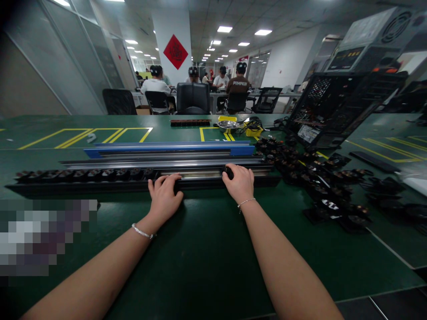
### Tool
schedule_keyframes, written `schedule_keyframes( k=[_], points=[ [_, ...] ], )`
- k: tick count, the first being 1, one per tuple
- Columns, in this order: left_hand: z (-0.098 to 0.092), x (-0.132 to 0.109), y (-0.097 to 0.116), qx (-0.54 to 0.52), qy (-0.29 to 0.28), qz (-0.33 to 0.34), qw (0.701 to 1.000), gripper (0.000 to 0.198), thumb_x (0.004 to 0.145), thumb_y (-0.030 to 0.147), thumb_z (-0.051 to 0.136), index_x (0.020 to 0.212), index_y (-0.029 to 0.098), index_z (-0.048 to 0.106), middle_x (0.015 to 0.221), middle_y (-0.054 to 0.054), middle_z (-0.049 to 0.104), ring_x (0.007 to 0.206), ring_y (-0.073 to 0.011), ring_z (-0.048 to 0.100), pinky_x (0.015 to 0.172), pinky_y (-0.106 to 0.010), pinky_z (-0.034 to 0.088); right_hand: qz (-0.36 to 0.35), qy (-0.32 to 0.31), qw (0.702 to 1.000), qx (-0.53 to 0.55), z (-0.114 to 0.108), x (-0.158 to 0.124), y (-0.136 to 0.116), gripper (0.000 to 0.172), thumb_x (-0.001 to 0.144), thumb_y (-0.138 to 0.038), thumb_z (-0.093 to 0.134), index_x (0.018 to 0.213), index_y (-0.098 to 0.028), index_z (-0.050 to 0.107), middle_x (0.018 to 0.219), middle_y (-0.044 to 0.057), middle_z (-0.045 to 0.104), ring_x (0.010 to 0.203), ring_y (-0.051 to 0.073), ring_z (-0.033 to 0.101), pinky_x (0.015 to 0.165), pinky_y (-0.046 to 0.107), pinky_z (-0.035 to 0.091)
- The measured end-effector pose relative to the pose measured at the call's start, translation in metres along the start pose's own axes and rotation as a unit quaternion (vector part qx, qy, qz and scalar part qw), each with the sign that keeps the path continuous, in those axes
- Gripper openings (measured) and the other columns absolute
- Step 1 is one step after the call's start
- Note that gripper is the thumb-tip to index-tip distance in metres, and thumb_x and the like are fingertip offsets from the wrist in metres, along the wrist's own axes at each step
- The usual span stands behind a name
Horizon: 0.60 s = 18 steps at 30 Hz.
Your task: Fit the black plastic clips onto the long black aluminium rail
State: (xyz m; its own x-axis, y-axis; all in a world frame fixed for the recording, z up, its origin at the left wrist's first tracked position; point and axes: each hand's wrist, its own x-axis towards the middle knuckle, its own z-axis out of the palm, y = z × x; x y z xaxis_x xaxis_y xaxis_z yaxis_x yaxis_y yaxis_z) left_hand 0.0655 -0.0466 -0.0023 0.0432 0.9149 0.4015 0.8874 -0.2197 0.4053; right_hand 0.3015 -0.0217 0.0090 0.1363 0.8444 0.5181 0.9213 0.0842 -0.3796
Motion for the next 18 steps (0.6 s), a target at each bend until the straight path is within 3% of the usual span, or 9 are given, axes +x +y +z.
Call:
schedule_keyframes(
  k=[18],
  points=[
    [0.0014,-0.0004,-0.0010,-0.002,0.006,0.003,1.000,0.045,0.071,0.019,0.049,0.116,0.028,0.052,0.129,0.000,0.058,0.122,-0.0272,0.041,0.111,-0.063,0.007,0.000,-0.002,1.000,-0.005,-0.0018,0.0008,0.0017,0.031,0.080,-0.036,0.050,0.104,-0.023,0.064,0.099,0.008,0.068,0.097,0.027,0.059,0.094,0.048,0.035]
  ],
)
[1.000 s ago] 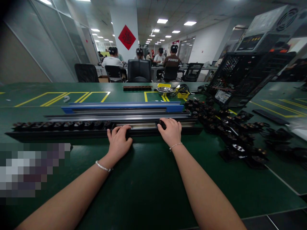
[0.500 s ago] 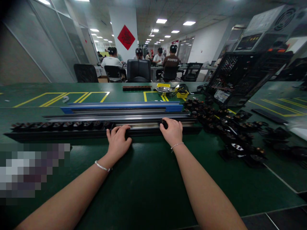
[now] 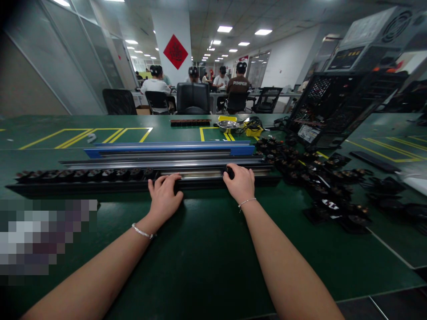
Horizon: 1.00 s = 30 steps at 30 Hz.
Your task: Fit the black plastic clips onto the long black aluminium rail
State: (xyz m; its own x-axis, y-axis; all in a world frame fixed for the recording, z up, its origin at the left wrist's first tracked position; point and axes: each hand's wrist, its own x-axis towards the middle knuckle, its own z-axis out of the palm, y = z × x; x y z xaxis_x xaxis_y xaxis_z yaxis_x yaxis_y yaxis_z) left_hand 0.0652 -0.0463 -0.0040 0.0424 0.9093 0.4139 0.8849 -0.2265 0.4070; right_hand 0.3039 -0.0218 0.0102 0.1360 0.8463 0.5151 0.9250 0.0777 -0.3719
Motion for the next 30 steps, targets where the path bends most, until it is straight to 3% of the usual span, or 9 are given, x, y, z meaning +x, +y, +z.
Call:
schedule_keyframes(
  k=[30],
  points=[
    [0.0000,0.0005,0.0000,0.007,-0.003,-0.002,1.000,0.046,0.071,0.020,0.049,0.116,0.028,0.052,0.129,-0.001,0.058,0.123,-0.0275,0.040,0.112,-0.062,0.007,0.014,0.020,1.000,-0.006,-0.0010,0.0014,0.0087,0.030,0.078,-0.034,0.048,0.101,-0.022,0.065,0.093,0.007,0.069,0.090,0.025,0.061,0.092,0.045,0.039]
  ],
)
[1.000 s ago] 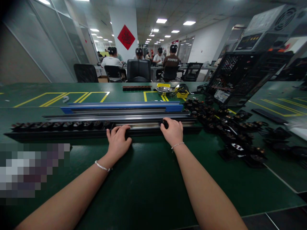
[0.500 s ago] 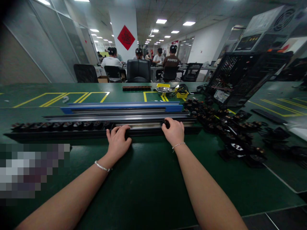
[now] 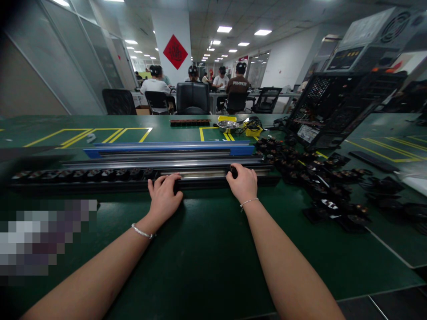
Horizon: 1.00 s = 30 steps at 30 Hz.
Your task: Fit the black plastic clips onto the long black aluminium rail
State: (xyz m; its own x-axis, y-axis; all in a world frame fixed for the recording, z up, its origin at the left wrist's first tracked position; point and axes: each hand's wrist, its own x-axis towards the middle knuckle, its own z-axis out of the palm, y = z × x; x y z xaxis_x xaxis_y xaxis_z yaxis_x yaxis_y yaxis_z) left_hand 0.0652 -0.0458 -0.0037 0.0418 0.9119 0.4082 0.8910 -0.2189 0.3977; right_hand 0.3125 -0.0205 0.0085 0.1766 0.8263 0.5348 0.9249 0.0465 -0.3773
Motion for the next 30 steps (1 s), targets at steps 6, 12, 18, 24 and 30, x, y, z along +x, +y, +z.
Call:
schedule_keyframes(
  k=[6,12,18,24,30],
  points=[
    [-0.0010,0.0000,0.0011,-0.004,-0.002,-0.001,1.000,0.045,0.071,0.019,0.049,0.115,0.028,0.053,0.129,0.000,0.058,0.122,-0.0276,0.041,0.111,-0.062,0.007,0.017,-0.003,1.000,-0.006,-0.0020,-0.0001,0.0009,0.032,0.078,-0.033,0.048,0.102,-0.022,0.065,0.094,0.008,0.069,0.091,0.026,0.060,0.092,0.044,0.039],
    [-0.0005,0.0000,0.0008,-0.003,-0.001,0.001,1.000,0.045,0.072,0.020,0.049,0.115,0.028,0.052,0.129,0.000,0.058,0.122,-0.0278,0.040,0.111,-0.062,0.007,0.023,-0.006,1.000,-0.010,-0.0034,-0.0003,-0.0008,0.032,0.078,-0.033,0.048,0.103,-0.021,0.065,0.092,0.008,0.069,0.090,0.025,0.060,0.090,0.043,0.040],
    [0.0003,-0.0006,0.0012,-0.003,0.006,0.001,1.000,0.045,0.071,0.019,0.049,0.115,0.027,0.053,0.129,0.000,0.058,0.121,-0.0273,0.041,0.111,-0.063,0.007,0.028,0.005,0.999,-0.015,-0.0038,-0.0002,-0.0002,0.032,0.077,-0.032,0.049,0.102,-0.020,0.065,0.090,0.008,0.069,0.086,0.024,0.060,0.086,0.040,0.041],
    [0.0009,-0.0005,0.0001,-0.005,0.007,0.003,1.000,0.045,0.071,0.019,0.049,0.115,0.027,0.053,0.129,0.000,0.058,0.121,-0.0275,0.041,0.111,-0.062,0.007,0.032,0.010,0.999,-0.022,-0.0049,0.0005,0.0018,0.032,0.076,-0.031,0.049,0.101,-0.019,0.065,0.088,0.008,0.068,0.083,0.024,0.060,0.080,0.036,0.042],
    [0.0006,-0.0006,-0.0004,-0.008,0.007,0.005,1.000,0.045,0.071,0.019,0.049,0.115,0.027,0.053,0.128,0.000,0.058,0.121,-0.0275,0.041,0.111,-0.063,0.008,0.039,0.011,0.999,-0.025,-0.0049,0.0003,0.0017,0.032,0.076,-0.031,0.049,0.101,-0.020,0.065,0.087,0.007,0.068,0.082,0.023,0.060,0.078,0.035,0.043]
  ],
)
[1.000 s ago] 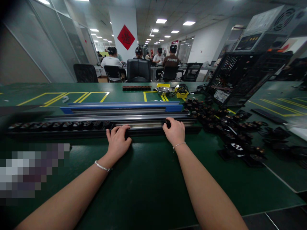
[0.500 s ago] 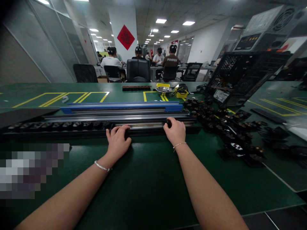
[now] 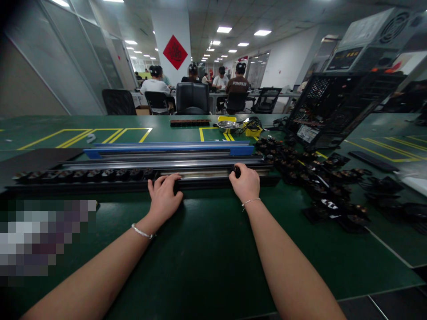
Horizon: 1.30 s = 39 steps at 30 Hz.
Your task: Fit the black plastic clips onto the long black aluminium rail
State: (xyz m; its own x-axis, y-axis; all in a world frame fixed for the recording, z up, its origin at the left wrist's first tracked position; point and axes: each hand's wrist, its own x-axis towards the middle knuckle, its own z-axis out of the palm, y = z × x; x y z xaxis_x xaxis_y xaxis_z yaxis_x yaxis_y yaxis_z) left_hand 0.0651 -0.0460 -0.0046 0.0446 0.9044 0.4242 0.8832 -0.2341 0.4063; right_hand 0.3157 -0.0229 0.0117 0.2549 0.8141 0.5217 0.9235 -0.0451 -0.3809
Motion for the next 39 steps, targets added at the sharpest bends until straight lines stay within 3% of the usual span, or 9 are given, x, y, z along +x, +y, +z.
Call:
schedule_keyframes(
  k=[14,22,39],
  points=[
    [-0.0013,0.0004,0.0006,-0.003,-0.005,-0.003,1.000,0.045,0.071,0.019,0.049,0.115,0.027,0.053,0.129,0.000,0.058,0.122,-0.0276,0.041,0.111,-0.063,0.007,0.040,-0.001,0.999,-0.004,-0.0008,0.0014,0.0025,0.038,0.075,-0.031,0.049,0.109,-0.020,0.062,0.092,0.010,0.068,0.086,0.026,0.061,0.078,0.036,0.044],
    [0.0003,0.0004,0.0003,-0.001,0.000,-0.001,1.000,0.046,0.071,0.019,0.049,0.116,0.027,0.053,0.128,0.000,0.058,0.121,-0.0271,0.041,0.111,-0.063,0.007,0.023,0.005,1.000,-0.006,-0.0006,0.0007,0.0018,0.037,0.075,-0.030,0.049,0.108,-0.018,0.062,0.099,0.010,0.068,0.089,0.026,0.060,0.081,0.037,0.044],
    [-0.0020,0.0005,0.0014,0.006,-0.012,-0.008,1.000,0.046,0.071,0.020,0.050,0.116,0.028,0.052,0.130,-0.001,0.057,0.123,-0.0275,0.041,0.112,-0.062,0.007,0.043,0.015,0.999,-0.022,0.0007,0.0010,0.0047,0.036,0.075,-0.029,0.046,0.105,-0.017,0.061,0.098,0.010,0.067,0.091,0.025,0.058,0.089,0.040,0.037]
  ],
)
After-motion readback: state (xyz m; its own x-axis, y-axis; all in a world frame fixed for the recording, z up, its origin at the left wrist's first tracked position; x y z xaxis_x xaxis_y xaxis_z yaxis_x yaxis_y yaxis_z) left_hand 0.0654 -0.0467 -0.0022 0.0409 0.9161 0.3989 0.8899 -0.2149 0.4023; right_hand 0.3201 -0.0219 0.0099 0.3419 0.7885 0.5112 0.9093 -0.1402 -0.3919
